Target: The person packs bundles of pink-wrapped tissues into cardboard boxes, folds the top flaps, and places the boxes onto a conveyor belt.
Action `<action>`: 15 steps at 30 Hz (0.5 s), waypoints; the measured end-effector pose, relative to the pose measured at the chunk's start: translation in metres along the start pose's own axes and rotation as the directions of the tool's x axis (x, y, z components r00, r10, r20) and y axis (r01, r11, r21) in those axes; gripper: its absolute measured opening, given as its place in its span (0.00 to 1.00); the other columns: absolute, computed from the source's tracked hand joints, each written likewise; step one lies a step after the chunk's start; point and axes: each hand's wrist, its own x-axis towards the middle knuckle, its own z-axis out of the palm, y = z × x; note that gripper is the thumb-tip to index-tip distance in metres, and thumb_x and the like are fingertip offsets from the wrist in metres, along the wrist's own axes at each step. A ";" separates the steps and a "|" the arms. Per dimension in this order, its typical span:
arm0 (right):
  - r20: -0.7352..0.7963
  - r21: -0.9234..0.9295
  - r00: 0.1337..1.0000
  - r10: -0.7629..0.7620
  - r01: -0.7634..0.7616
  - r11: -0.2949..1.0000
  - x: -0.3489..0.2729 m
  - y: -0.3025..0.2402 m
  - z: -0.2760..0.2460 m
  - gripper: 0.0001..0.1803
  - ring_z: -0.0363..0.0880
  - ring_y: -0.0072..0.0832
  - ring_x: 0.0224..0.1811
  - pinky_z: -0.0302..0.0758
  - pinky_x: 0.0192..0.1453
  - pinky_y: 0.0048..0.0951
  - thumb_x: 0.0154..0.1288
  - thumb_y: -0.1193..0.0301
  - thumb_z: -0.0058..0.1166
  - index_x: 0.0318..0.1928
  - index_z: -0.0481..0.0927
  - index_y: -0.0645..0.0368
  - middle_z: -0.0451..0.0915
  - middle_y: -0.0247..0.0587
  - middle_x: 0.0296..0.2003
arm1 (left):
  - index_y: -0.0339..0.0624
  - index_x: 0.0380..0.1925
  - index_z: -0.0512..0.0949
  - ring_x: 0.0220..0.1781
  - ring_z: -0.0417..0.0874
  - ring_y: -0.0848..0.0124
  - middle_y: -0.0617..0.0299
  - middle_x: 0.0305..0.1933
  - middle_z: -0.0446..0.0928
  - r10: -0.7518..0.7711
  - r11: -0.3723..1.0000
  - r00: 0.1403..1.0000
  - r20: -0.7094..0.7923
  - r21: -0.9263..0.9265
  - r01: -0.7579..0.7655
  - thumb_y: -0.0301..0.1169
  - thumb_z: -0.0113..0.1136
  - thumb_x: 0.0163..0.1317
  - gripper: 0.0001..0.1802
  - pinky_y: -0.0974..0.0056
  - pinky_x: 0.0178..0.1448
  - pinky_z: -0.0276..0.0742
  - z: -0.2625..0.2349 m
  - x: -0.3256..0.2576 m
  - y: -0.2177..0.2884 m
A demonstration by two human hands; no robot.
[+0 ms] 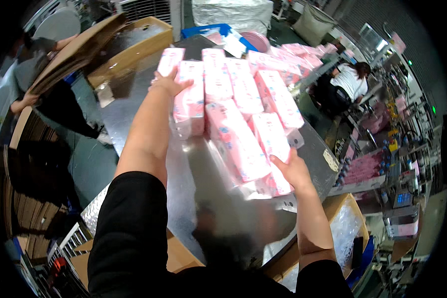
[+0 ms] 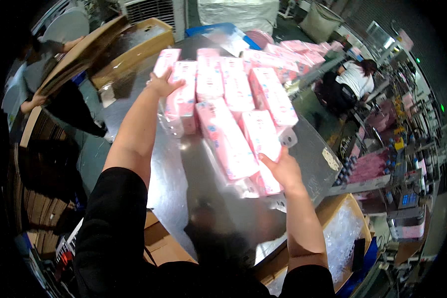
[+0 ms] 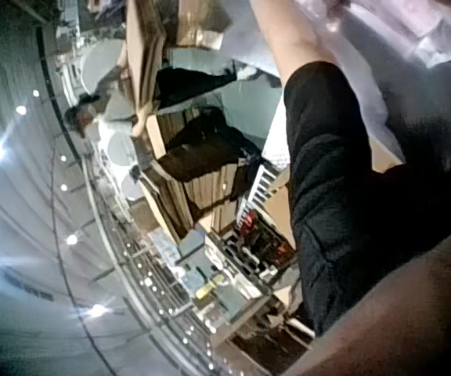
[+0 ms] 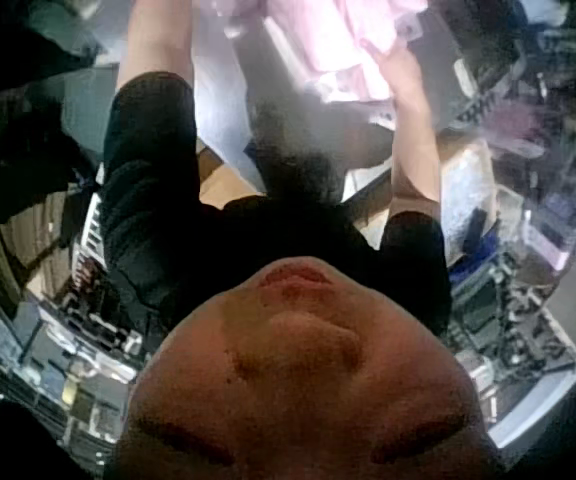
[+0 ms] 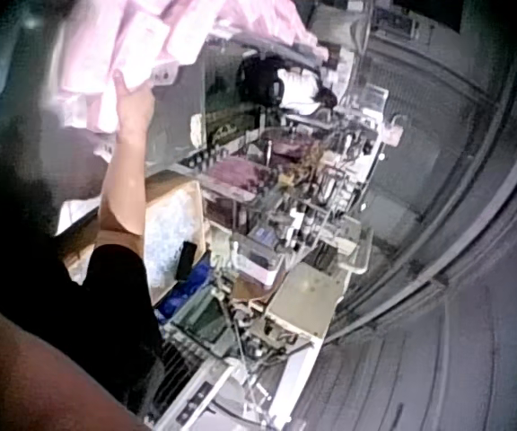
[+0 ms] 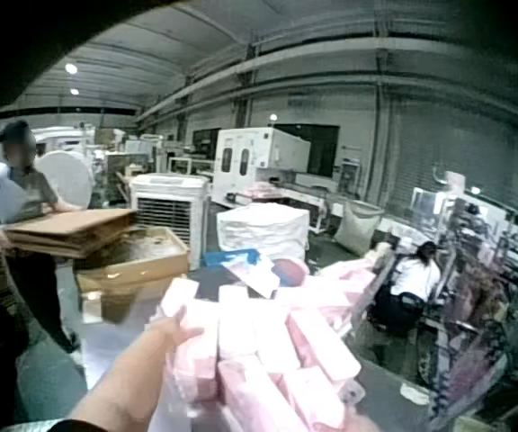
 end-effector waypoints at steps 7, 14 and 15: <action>0.089 0.269 0.995 -0.041 0.015 0.963 0.036 0.012 0.017 0.47 0.82 0.45 0.48 0.77 0.51 0.37 0.51 0.42 0.65 0.57 0.68 0.72 0.81 0.60 0.45 | 0.61 0.67 0.65 0.68 0.59 0.33 0.31 0.67 0.54 0.240 0.954 0.963 0.121 0.153 -0.257 0.73 0.58 0.46 0.51 0.47 0.70 0.61 0.020 -0.066 -0.018; 0.094 0.244 0.993 -0.071 0.046 0.969 0.040 -0.009 0.035 0.46 0.83 0.45 0.47 0.77 0.50 0.37 0.52 0.43 0.65 0.56 0.68 0.72 0.80 0.61 0.46 | 0.53 0.59 0.73 0.61 0.63 0.36 0.29 0.50 0.70 0.425 0.899 0.905 -0.028 0.125 -0.419 0.61 0.60 0.55 0.37 0.45 0.64 0.65 0.036 -0.160 -0.022; 0.094 0.257 0.991 -0.097 0.070 0.964 0.036 -0.002 0.039 0.46 0.83 0.45 0.47 0.77 0.50 0.37 0.52 0.43 0.64 0.56 0.69 0.72 0.80 0.61 0.46 | 0.54 0.59 0.74 0.57 0.66 0.36 0.25 0.53 0.66 0.455 0.889 0.885 -0.096 0.111 -0.445 0.58 0.61 0.56 0.34 0.44 0.62 0.67 0.040 -0.184 -0.029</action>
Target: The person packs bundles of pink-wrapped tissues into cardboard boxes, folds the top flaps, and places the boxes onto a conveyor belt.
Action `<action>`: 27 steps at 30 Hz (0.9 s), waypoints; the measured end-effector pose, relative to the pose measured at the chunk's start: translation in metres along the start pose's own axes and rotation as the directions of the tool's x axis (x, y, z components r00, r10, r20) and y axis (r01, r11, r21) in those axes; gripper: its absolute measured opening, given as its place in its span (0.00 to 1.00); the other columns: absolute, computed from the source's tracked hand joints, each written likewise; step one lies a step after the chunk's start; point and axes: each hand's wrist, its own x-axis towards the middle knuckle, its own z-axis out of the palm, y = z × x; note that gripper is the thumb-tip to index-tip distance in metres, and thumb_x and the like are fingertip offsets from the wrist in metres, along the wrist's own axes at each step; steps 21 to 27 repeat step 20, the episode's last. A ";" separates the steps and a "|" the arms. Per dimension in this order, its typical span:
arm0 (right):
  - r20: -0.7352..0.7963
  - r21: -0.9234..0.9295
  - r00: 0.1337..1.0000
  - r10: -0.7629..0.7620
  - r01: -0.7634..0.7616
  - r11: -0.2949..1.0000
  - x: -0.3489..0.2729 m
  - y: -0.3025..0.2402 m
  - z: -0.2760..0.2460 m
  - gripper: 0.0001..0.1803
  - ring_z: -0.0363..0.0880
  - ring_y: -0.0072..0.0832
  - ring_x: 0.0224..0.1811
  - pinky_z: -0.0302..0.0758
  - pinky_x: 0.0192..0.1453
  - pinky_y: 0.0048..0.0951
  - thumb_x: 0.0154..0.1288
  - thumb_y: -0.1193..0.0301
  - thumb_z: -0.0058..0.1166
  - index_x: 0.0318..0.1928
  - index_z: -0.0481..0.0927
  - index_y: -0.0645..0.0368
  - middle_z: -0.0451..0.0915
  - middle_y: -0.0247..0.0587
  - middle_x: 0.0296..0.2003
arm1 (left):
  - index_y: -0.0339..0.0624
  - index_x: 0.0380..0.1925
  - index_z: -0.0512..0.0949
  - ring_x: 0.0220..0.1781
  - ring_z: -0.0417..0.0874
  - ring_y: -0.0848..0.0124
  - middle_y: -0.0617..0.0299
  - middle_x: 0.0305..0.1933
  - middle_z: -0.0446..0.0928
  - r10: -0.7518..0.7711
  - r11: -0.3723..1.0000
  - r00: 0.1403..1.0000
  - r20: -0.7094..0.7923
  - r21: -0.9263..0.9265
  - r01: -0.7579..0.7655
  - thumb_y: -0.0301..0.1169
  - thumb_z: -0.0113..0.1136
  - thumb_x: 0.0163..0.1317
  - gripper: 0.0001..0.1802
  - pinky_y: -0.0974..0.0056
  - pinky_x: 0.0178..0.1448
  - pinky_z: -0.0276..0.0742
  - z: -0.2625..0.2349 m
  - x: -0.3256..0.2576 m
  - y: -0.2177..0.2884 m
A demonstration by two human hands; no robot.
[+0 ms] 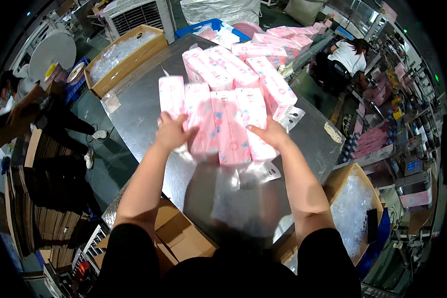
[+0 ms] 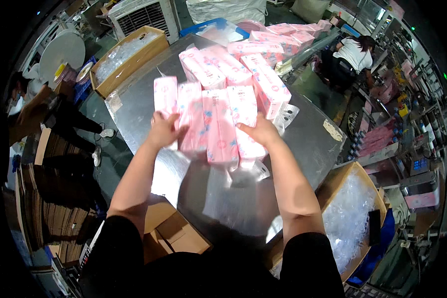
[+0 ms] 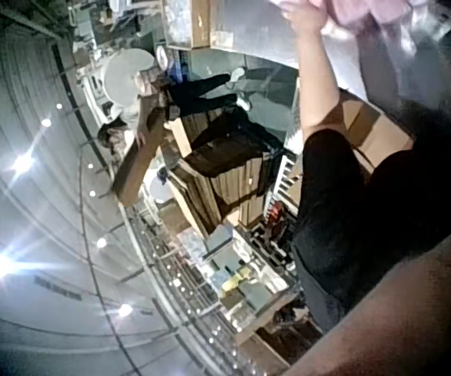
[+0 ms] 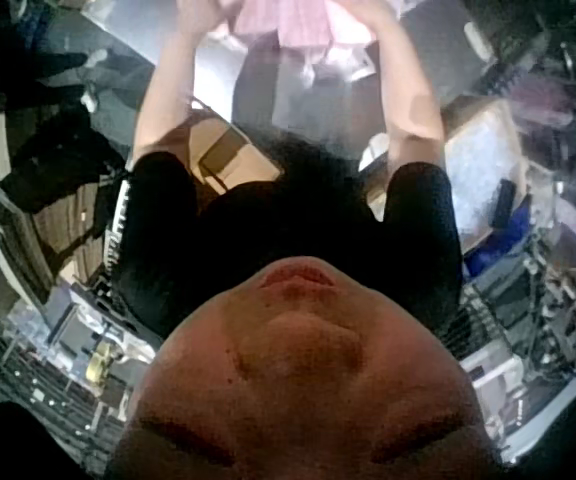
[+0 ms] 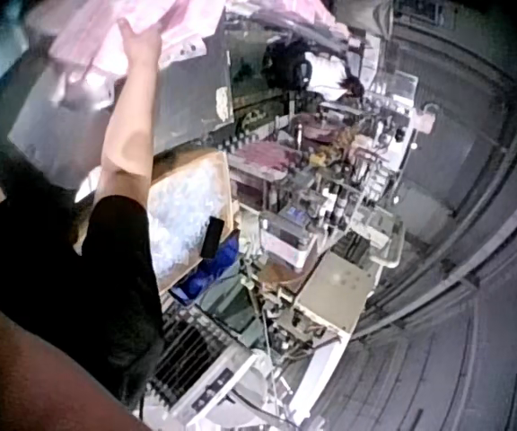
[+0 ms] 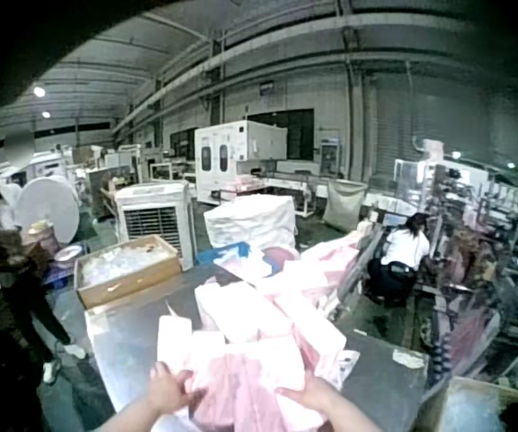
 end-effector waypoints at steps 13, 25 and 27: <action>-0.149 -0.627 0.987 0.057 -0.138 0.767 0.057 0.022 -0.083 0.63 0.73 0.54 0.58 0.71 0.61 0.44 0.45 0.45 0.66 0.73 0.45 0.59 0.71 0.65 0.57 | 0.50 0.60 0.70 0.57 0.68 0.43 0.35 0.58 0.59 -0.083 0.990 0.979 0.184 -0.096 0.102 0.58 0.69 0.48 0.42 0.43 0.56 0.72 -0.051 -0.225 0.061; 0.252 0.002 0.965 0.070 -0.073 0.997 -0.070 0.057 -0.087 0.38 0.78 0.39 0.56 0.71 0.61 0.35 0.62 0.52 0.59 0.66 0.65 0.60 0.74 0.50 0.60 | 0.43 0.73 0.42 0.69 0.66 0.58 0.50 0.72 0.57 -0.062 -0.329 0.901 0.428 -0.861 0.387 0.61 0.25 0.72 0.41 0.52 0.71 0.65 0.043 -0.211 -0.044; 0.252 0.002 0.965 0.070 -0.073 0.997 -0.070 0.057 -0.087 0.38 0.78 0.39 0.56 0.71 0.61 0.35 0.62 0.52 0.59 0.66 0.65 0.60 0.74 0.50 0.60 | 0.43 0.73 0.42 0.69 0.66 0.58 0.50 0.72 0.57 -0.062 -0.329 0.901 0.428 -0.861 0.387 0.61 0.25 0.72 0.41 0.52 0.71 0.65 0.043 -0.211 -0.044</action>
